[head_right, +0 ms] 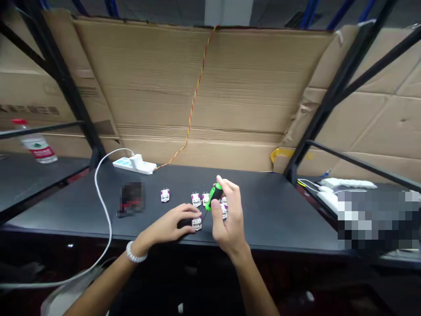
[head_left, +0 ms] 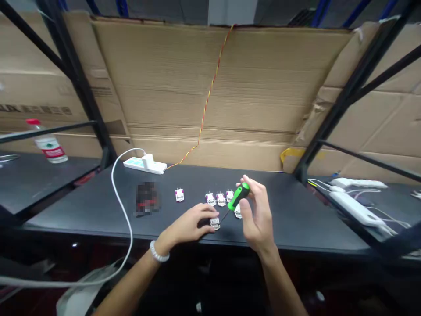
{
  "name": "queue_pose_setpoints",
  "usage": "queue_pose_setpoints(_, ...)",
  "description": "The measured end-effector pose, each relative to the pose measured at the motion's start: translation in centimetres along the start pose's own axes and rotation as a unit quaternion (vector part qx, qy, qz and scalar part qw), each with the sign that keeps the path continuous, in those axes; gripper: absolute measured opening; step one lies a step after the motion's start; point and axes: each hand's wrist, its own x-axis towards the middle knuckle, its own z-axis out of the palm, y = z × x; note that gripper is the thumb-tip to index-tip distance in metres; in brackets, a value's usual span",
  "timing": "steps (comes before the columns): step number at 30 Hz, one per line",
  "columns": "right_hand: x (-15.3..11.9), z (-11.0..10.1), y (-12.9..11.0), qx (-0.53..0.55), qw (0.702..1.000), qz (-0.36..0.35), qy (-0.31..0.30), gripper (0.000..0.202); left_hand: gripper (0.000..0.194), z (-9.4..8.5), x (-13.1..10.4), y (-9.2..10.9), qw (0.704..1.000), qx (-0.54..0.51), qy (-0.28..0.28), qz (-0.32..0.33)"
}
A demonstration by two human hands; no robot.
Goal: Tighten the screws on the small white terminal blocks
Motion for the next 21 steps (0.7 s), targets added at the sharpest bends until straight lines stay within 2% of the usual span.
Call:
queue_pose_setpoints(4, 0.06, 0.09, -0.23, -0.035, 0.998, -0.019, 0.046, 0.049, 0.04, -0.04, -0.03, 0.06, 1.0, 0.002, -0.002, -0.002)
queue_pose_setpoints(9, -0.14, 0.18, -0.27, 0.048, 0.999, 0.016, -0.016, 0.055, 0.04, -0.16, -0.02, 0.13, 1.0, 0.002, -0.005, -0.004)
queue_pose_setpoints(14, -0.09, 0.2, -0.29, -0.021, 0.999, -0.015, 0.047, 0.049, 0.041, -0.07, -0.08, 0.03, 1.0, 0.004, -0.001, -0.004)
queue_pose_setpoints(19, 0.04, -0.12, -0.34, 0.038, 0.999, 0.0, -0.013, 0.054, 0.041, -0.07, -0.04, -0.11, 1.0, 0.003, -0.005, 0.0)
queue_pose_setpoints(21, 0.14, -0.21, -0.42, 0.025, 1.0, -0.017, -0.003, 0.052, 0.041, -0.06, -0.03, -0.09, 1.0, 0.002, -0.005, -0.001)
